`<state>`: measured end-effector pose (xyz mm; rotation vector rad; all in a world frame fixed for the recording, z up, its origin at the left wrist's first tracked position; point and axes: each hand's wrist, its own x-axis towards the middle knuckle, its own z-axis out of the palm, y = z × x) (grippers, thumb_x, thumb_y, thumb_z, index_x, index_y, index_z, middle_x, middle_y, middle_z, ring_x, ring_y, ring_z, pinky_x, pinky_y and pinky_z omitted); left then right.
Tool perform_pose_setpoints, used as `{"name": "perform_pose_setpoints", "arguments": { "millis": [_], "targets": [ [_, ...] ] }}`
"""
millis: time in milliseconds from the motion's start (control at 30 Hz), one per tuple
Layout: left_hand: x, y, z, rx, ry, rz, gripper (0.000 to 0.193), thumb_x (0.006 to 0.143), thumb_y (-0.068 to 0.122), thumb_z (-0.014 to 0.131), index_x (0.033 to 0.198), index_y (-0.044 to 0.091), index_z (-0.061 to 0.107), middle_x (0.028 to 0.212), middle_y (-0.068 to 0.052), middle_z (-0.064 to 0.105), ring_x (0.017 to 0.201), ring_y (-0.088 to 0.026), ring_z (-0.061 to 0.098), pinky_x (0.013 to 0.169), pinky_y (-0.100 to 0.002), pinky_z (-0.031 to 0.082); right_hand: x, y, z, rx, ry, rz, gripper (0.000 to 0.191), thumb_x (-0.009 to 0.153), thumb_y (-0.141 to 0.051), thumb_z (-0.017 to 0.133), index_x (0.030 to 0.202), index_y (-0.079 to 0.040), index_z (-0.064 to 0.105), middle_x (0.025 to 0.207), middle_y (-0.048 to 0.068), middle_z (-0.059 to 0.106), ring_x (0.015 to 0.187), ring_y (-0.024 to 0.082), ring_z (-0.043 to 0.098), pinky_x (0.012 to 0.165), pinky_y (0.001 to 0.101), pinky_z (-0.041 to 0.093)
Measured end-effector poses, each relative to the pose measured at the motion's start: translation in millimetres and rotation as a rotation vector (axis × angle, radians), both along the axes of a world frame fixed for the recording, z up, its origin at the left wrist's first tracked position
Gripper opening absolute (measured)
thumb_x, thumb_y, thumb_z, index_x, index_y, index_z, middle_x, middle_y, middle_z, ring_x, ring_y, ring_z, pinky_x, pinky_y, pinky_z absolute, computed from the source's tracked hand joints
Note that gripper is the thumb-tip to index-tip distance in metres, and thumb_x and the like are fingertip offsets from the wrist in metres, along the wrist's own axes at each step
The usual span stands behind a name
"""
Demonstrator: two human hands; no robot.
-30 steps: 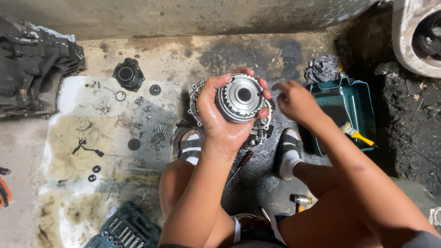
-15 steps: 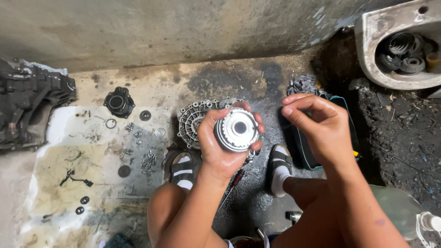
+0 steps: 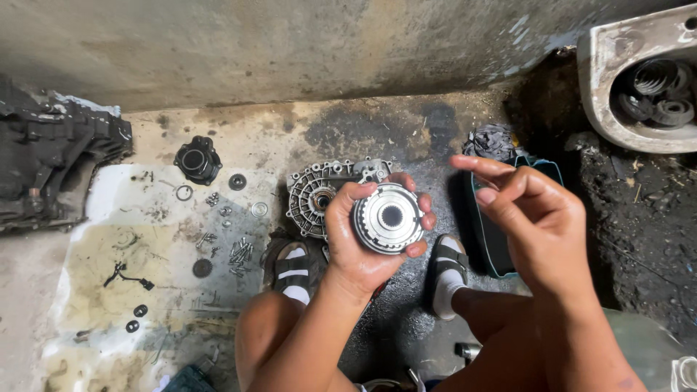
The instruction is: The person sits on the floor and assembles a cylindrical engine component by hand. They insert a small metal ring into a groove, rotate the part to check fit, and repeatedly adjust the ring with both hands.
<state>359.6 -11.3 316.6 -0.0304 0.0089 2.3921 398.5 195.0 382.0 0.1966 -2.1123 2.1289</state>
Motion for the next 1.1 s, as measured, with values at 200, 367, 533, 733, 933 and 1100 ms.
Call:
{"name": "perform_pose_setpoints", "arguments": {
  "millis": [200, 367, 533, 733, 933, 1100],
  "targets": [
    [-3, 4, -3, -0.121, -0.065, 0.025, 0.040, 0.094, 0.038, 0.055, 0.111, 0.003, 0.064, 0.099, -0.019, 0.067, 0.092, -0.032, 0.064, 0.063, -0.039, 0.050, -1, 10, -13, -0.137, -0.161, -0.067, 0.015, 0.109, -0.007, 0.057, 0.096, 0.001, 0.060, 0.111, 0.024, 0.070, 0.102, 0.027, 0.069, 0.095, 0.0400, 0.055],
    [-4, 9, 0, -0.225, -0.113, 0.055, 0.040, 0.094, 0.039, 0.054, 0.108, 0.003, 0.065, 0.097, -0.018, 0.069, 0.088, -0.031, 0.065, 0.062, -0.039, 0.049, -1, 15, -10, -0.283, -0.225, 0.056, 0.018, 0.110, -0.012, 0.058, 0.110, 0.006, 0.061, 0.120, 0.026, 0.066, 0.102, 0.027, 0.065, 0.095, 0.0399, 0.055],
    [1, 8, -1, -0.179, -0.079, 0.050, 0.040, 0.094, 0.038, 0.054, 0.110, 0.003, 0.065, 0.098, -0.018, 0.069, 0.088, -0.031, 0.065, 0.063, -0.040, 0.050, 7, 17, -4, -0.330, -0.156, 0.187, 0.024, 0.109, -0.014, 0.062, 0.119, 0.008, 0.062, 0.126, 0.031, 0.064, 0.113, 0.033, 0.068, 0.100, 0.0433, 0.056],
    [5, -6, 2, -0.150, -0.079, 0.054, 0.040, 0.094, 0.037, 0.055, 0.112, 0.002, 0.065, 0.099, -0.019, 0.068, 0.092, -0.032, 0.065, 0.064, -0.040, 0.049, 14, 10, 4, -0.275, -0.171, 0.185, 0.024, 0.106, -0.010, 0.066, 0.120, 0.009, 0.061, 0.129, 0.032, 0.063, 0.117, 0.035, 0.067, 0.101, 0.0446, 0.057],
    [4, -16, 8, -0.167, -0.086, 0.081, 0.042, 0.094, 0.037, 0.055, 0.113, 0.001, 0.064, 0.100, -0.020, 0.067, 0.092, -0.033, 0.064, 0.064, -0.040, 0.049, 11, 4, 12, -0.222, -0.153, 0.228, 0.030, 0.105, -0.012, 0.068, 0.125, 0.009, 0.061, 0.134, 0.034, 0.062, 0.120, 0.035, 0.066, 0.102, 0.0457, 0.058],
    [3, -16, 7, -0.154, -0.079, 0.080, 0.042, 0.094, 0.038, 0.056, 0.113, 0.001, 0.064, 0.100, -0.019, 0.067, 0.092, -0.033, 0.064, 0.064, -0.040, 0.049, 11, 2, 16, -0.214, -0.159, 0.238, 0.032, 0.104, -0.012, 0.067, 0.128, 0.008, 0.061, 0.136, 0.032, 0.062, 0.122, 0.034, 0.066, 0.102, 0.0450, 0.058]
  ]
}}
